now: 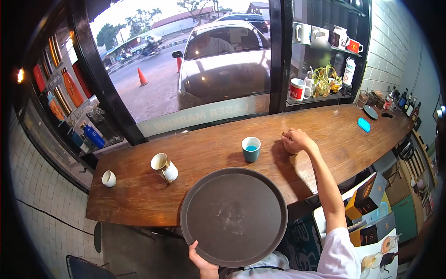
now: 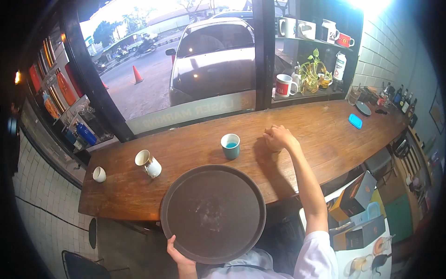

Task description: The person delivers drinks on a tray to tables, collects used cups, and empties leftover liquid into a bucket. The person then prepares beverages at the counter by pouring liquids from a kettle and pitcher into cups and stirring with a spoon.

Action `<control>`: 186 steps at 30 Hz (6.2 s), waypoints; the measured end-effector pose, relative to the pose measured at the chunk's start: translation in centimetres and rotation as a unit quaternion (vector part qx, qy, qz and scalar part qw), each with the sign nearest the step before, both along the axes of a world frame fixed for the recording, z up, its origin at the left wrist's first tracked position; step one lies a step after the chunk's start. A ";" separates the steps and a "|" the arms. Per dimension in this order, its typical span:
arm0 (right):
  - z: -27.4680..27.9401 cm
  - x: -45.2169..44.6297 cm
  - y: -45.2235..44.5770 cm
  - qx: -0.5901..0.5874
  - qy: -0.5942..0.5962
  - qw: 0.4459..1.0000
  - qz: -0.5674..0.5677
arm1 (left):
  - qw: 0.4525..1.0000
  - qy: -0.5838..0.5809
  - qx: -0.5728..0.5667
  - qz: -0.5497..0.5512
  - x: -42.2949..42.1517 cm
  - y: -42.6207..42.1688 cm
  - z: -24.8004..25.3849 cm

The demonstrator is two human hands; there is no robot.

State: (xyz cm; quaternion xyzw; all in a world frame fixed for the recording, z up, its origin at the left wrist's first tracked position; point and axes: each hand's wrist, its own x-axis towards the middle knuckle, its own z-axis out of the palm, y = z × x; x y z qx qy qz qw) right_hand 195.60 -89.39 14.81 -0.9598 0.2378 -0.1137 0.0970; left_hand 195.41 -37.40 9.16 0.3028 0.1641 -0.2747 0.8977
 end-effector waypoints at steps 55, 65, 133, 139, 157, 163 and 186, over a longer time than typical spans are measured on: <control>0.4 -13.4 40.1 0.458 -0.146 0.877 0.001 | 0.991 0.008 -0.115 -0.068 -3.1 14.1 -4.4; -1.8 -8.0 56.4 0.500 -0.013 0.859 0.111 | 0.988 0.028 -0.017 0.149 -7.2 31.8 -6.4; -76.3 54.4 87.7 -0.261 0.251 0.931 0.053 | 0.867 0.258 -0.005 0.427 16.8 71.0 -58.9; -73.7 52.5 86.4 0.155 0.085 0.984 -0.005 | 0.863 0.275 -0.029 0.423 15.2 70.4 -57.8; -27.7 24.3 96.7 0.618 0.404 0.620 0.264 | 0.779 0.217 -0.038 0.586 2.8 60.5 -30.6; -18.7 19.1 100.4 0.486 0.467 0.573 0.466 | 0.756 0.093 -0.172 0.625 -5.2 59.8 -21.9; -3.9 -24.7 121.9 0.269 0.224 0.271 0.897 | 0.220 0.052 0.009 0.974 -48.6 54.7 -9.0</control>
